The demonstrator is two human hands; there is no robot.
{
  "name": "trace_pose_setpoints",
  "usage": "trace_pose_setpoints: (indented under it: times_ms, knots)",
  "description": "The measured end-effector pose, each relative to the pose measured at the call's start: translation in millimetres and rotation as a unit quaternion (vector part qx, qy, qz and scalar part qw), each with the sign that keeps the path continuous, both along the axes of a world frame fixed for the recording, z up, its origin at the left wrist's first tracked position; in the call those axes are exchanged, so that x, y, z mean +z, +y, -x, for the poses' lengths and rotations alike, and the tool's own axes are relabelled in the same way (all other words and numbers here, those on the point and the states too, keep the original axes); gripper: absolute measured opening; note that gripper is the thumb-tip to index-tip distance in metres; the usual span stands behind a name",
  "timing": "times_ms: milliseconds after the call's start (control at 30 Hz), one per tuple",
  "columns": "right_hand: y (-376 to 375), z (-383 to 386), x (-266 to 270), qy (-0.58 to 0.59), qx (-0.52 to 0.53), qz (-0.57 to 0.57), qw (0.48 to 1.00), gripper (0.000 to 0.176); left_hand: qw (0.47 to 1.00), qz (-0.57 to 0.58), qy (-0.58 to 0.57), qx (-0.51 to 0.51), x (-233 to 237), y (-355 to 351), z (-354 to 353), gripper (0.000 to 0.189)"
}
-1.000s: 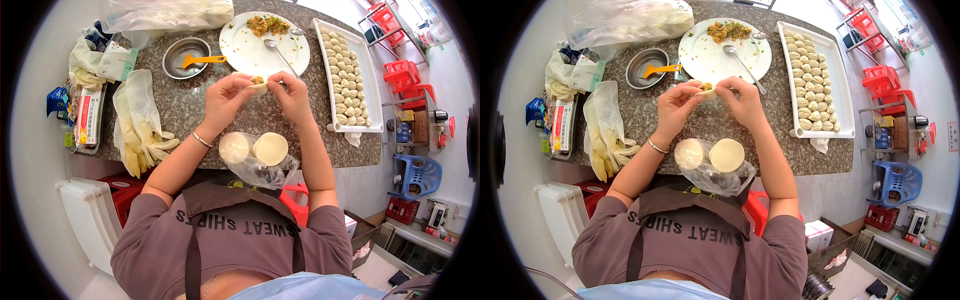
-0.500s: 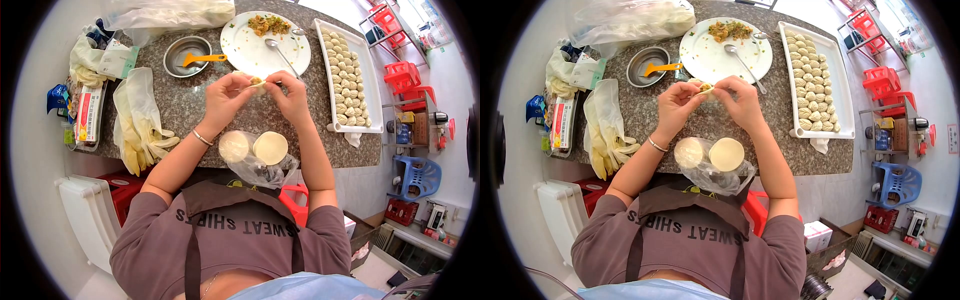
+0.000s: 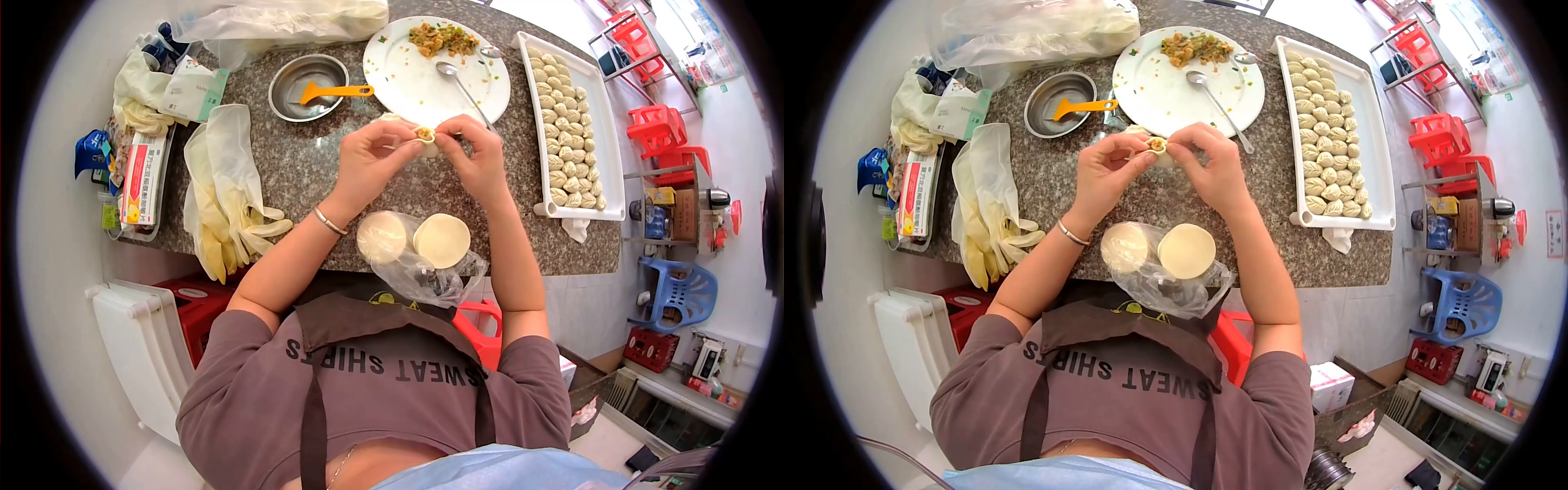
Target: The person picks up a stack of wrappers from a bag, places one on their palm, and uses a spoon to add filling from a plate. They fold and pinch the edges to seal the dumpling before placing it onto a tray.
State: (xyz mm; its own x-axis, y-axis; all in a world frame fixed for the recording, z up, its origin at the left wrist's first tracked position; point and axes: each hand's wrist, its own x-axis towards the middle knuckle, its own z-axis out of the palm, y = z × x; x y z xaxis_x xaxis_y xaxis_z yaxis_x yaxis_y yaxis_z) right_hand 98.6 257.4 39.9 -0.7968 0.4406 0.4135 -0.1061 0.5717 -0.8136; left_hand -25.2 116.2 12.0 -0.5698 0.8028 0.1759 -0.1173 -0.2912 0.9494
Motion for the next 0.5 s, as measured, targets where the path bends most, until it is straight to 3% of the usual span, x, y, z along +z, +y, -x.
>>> trace_pose_setpoints:
  times_ms: [267,333,500]
  knots:
    - [4.9,-2.1,-5.4,-0.004,-0.033,0.002,0.999,0.009,1.0,-0.026,-0.009,0.009,-3.0,2.6,1.8,0.012]
    - [10.8,-4.1,-6.6,-0.043,0.019,0.113,0.992,0.009,1.0,-0.012,0.004,0.0,-4.6,1.8,2.5,0.012]
    - [5.1,-2.3,-3.8,-0.015,0.013,0.068,0.997,0.009,0.997,-0.071,0.038,-0.002,-7.1,3.9,-0.2,0.012]
